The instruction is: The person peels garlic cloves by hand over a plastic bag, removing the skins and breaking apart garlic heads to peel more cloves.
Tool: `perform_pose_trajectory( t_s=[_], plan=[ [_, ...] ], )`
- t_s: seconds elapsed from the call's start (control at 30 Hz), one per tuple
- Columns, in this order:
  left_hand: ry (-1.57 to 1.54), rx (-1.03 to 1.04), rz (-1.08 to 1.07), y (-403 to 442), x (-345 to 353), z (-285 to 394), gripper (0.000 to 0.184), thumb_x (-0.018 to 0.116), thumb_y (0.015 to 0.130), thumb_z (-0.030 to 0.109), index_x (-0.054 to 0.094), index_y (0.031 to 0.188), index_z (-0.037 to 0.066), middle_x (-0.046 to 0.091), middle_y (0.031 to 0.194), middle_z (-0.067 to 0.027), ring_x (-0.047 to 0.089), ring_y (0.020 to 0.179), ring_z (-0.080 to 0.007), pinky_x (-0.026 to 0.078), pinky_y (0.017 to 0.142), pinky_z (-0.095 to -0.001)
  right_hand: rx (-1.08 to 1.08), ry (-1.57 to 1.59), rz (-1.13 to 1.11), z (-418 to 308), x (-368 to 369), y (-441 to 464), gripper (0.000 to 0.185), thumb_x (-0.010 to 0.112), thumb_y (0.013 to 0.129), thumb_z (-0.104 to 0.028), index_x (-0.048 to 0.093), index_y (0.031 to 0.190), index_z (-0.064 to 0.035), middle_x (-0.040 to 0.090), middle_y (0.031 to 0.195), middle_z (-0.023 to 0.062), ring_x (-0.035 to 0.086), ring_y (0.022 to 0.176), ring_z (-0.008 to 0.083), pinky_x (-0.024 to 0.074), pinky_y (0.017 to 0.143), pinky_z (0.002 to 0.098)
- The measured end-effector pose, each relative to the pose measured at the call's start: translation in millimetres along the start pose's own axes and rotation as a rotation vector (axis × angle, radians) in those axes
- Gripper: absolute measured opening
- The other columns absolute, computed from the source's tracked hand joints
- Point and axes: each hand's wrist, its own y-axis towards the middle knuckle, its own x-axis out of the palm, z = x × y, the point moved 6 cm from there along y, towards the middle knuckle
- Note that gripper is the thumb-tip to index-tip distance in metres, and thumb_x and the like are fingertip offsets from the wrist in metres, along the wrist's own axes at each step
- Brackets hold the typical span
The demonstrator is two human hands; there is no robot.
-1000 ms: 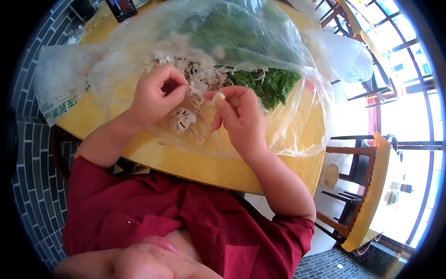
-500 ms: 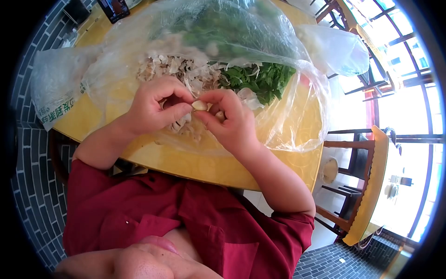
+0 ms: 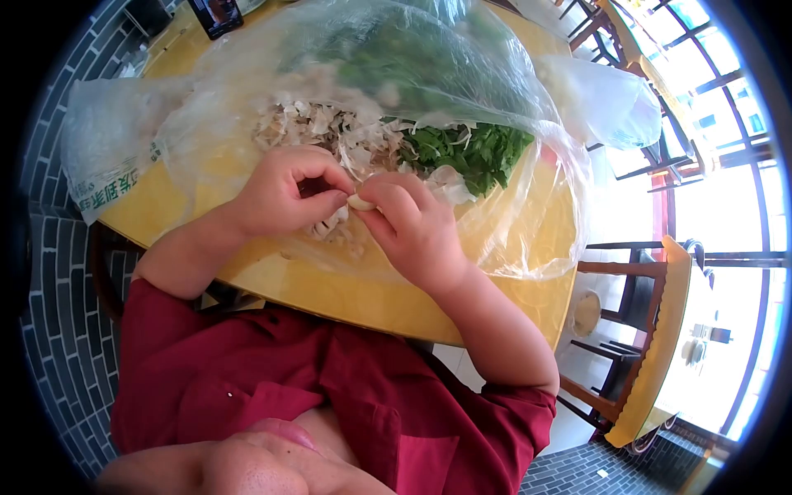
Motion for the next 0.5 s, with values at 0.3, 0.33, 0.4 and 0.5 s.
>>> perform_pose_trajectory(
  t_s=[0.3, 0.33, 0.4, 0.5],
  plan=[
    [-0.001, 0.009, 0.012, 0.6, -0.2, -0.4, 0.004, 0.067, 0.078, 0.004, 0.065, 0.082, 0.003, 0.058, 0.074, 0.0006, 0.051, 0.063, -0.0043, 0.039, 0.054, -0.0205, 0.018, 0.002, -0.002, -1.7, -1.4, 1.3, 0.023, 0.072, 0.075, -0.005, 0.055, 0.091, -0.0056, 0.062, 0.087, 0.0088, 0.062, 0.069, 0.0243, 0.0502, 0.055, 0.0312],
    [-0.015, 0.011, 0.007, 1.0, -0.6, 1.2, 0.005, 0.067, 0.078, 0.004, 0.065, 0.082, 0.003, 0.058, 0.074, 0.0005, 0.051, 0.063, -0.0045, 0.040, 0.054, -0.0208, 0.014, 0.003, 0.001, -2.2, -2.2, 2.1, 0.023, 0.072, 0.075, -0.004, 0.055, 0.091, -0.0056, 0.062, 0.087, 0.0087, 0.062, 0.069, 0.0240, 0.0502, 0.055, 0.0311],
    [-0.011, 0.010, 0.000, 1.2, -0.8, 1.1, 0.005, 0.068, 0.078, 0.006, 0.065, 0.082, 0.003, 0.058, 0.073, 0.0003, 0.051, 0.063, -0.0049, 0.040, 0.054, -0.0213, 0.010, 0.003, -0.001, -2.2, -2.4, 2.7, 0.024, 0.072, 0.074, -0.004, 0.055, 0.091, -0.0057, 0.062, 0.087, 0.0087, 0.062, 0.069, 0.0240, 0.0503, 0.055, 0.0312],
    [0.033, 0.002, -0.010, 1.4, -1.0, -1.2, 0.006, 0.069, 0.079, 0.007, 0.065, 0.082, 0.003, 0.059, 0.073, 0.0001, 0.051, 0.062, -0.0051, 0.040, 0.054, -0.0216, 0.007, -0.005, -0.010, -1.4, -1.3, 1.8, 0.024, 0.072, 0.075, -0.005, 0.055, 0.091, -0.0060, 0.061, 0.087, 0.0087, 0.062, 0.070, 0.0247, 0.0503, 0.055, 0.0318]
  ],
)
